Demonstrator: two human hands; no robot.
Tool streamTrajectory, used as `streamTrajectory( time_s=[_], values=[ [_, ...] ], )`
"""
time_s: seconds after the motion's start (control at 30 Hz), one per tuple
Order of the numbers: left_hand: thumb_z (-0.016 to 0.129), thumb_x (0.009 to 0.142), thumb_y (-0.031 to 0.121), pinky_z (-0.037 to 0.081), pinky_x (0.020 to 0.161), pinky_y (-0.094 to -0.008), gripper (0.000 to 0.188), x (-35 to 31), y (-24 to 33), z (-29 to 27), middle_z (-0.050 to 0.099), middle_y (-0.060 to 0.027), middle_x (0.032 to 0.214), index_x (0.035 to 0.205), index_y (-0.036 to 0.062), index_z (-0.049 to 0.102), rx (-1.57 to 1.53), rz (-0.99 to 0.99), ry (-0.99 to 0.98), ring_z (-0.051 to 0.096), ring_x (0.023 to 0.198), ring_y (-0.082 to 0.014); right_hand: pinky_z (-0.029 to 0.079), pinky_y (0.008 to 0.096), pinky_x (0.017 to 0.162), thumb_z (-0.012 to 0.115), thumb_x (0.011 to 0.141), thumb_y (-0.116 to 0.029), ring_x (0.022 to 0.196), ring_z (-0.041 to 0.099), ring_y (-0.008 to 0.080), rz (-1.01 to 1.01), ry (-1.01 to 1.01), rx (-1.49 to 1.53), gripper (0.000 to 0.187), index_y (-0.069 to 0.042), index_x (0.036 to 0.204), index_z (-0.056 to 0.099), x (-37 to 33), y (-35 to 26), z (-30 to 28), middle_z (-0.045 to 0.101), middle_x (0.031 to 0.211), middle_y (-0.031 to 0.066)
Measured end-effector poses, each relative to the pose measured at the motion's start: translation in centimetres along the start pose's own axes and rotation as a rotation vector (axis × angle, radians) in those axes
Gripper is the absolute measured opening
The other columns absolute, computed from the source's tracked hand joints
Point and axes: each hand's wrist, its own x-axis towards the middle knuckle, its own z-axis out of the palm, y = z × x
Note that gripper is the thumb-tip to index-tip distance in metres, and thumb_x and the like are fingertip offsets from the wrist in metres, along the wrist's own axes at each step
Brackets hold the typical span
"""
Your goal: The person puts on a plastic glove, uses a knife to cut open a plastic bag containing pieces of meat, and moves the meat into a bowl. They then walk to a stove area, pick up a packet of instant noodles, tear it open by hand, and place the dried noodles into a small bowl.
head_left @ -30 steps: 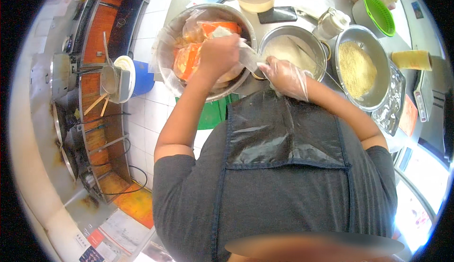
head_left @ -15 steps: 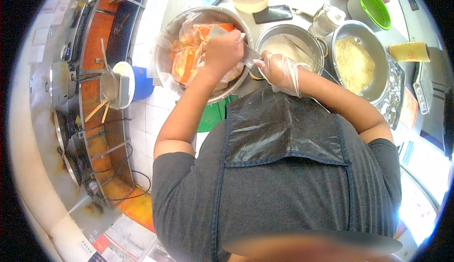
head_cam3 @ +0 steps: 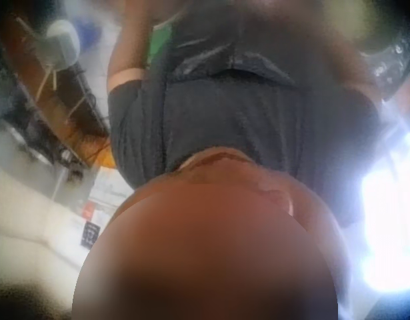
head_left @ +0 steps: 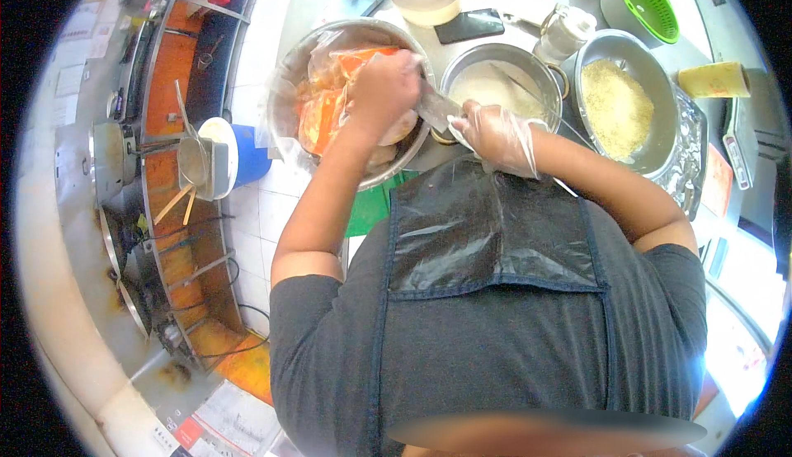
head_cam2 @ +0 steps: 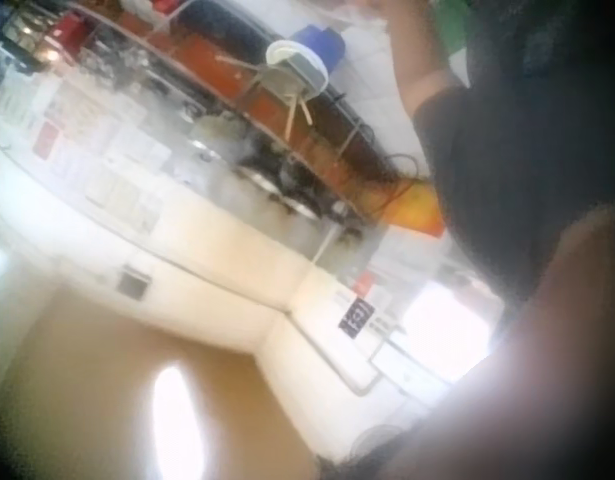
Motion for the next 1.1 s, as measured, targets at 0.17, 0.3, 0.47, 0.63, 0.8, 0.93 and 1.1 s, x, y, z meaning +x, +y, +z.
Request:
streamTrajectory(
  time_s=[0.17, 0.3, 0.47, 0.63, 0.8, 0.93, 1.1],
  values=[
    [0.059, 0.089, 0.013, 0.051, 0.064, -0.0474, 0.013, 0.2, 0.2, 0.1, 0.066, -0.0214, 0.078, 0.087, 0.004, 0.068, 0.045, 0.053, -0.108, 0.065, 0.07, -0.0384, 0.053, 0.0537, 0.074, 0.042, 0.104, -0.032, 0.085, 0.068, 0.0454, -0.194, -0.084, -0.134, 0.041, 0.006, 0.106, 0.056, 1.3, 0.0, -0.7, 0.066, 0.088, 0.0312],
    [0.062, 0.089, 0.019, 0.049, 0.061, -0.0474, 0.019, 0.6, -2.2, -1.7, 0.065, -0.0189, 0.074, 0.079, 0.0037, 0.065, -0.076, -0.169, 0.06, 0.064, 0.068, -0.0379, 0.053, 0.0521, 0.073, 0.042, 0.104, -0.031, 0.087, 0.068, 0.0449, 0.042, -0.144, -0.015, 0.039, 0.005, 0.108, 0.056, -0.3, -0.4, -0.6, 0.066, 0.09, 0.0323],
    [0.062, 0.092, 0.023, 0.047, 0.06, -0.0478, 0.023, -0.3, 1.3, -0.6, 0.061, -0.0209, 0.071, 0.079, 0.0033, 0.063, -0.141, -0.085, -0.05, 0.062, 0.068, -0.0397, 0.052, 0.0528, 0.077, 0.045, 0.103, -0.032, 0.092, 0.066, 0.0432, -0.229, -0.101, -0.217, 0.038, 0.003, 0.11, 0.058, 1.5, -0.5, -0.9, 0.065, 0.096, 0.0331],
    [0.061, 0.095, 0.027, 0.044, 0.059, -0.0448, 0.029, -2.3, -0.1, -3.7, 0.061, -0.0189, 0.069, 0.081, 0.0023, 0.064, -0.227, -0.296, -0.032, 0.061, 0.063, -0.035, 0.05, 0.0527, 0.077, 0.049, 0.102, -0.036, 0.089, 0.065, 0.0464, -0.09, -0.038, -0.054, 0.038, 0.0, 0.112, 0.056, 1.5, 1.8, -1.7, 0.067, 0.09, 0.0303],
    [0.061, 0.094, 0.035, 0.045, 0.059, -0.0413, 0.035, -4.4, -1.0, -6.5, 0.064, -0.0175, 0.069, 0.084, 0.0023, 0.067, -0.191, -0.563, -0.091, 0.059, 0.061, -0.0337, 0.051, 0.0513, 0.079, 0.05, 0.101, -0.042, 0.089, 0.067, 0.0398, -0.016, 0.258, 0.127, 0.043, -0.005, 0.12, 0.061, 0.5, 4.1, -3.2, 0.067, 0.094, 0.0244],
    [0.064, 0.087, 0.029, 0.048, 0.066, -0.0431, 0.03, -6.5, -3.2, -6.2, 0.066, -0.0169, 0.078, 0.078, 0.0005, 0.064, -0.019, -0.431, -0.027, 0.064, 0.072, -0.0345, 0.05, 0.0413, 0.063, 0.045, 0.103, -0.04, 0.066, 0.062, 0.0245, 0.112, 0.073, 0.237, 0.041, -0.003, 0.112, 0.06, -0.3, 3.8, -3.5, 0.061, 0.077, 0.015],
    [0.063, 0.081, 0.017, 0.05, 0.074, -0.0479, 0.017, -4.9, -1.8, -6.7, 0.068, -0.0169, 0.089, 0.083, 0.0007, 0.061, 0.342, -0.444, -0.127, 0.066, 0.084, -0.0373, 0.05, 0.0455, 0.07, 0.042, 0.104, -0.041, 0.067, 0.063, 0.0296, 0.188, -0.037, 0.238, 0.045, -0.001, 0.111, 0.06, -0.8, 1.8, -3.7, 0.061, 0.073, 0.018]
  ],
)
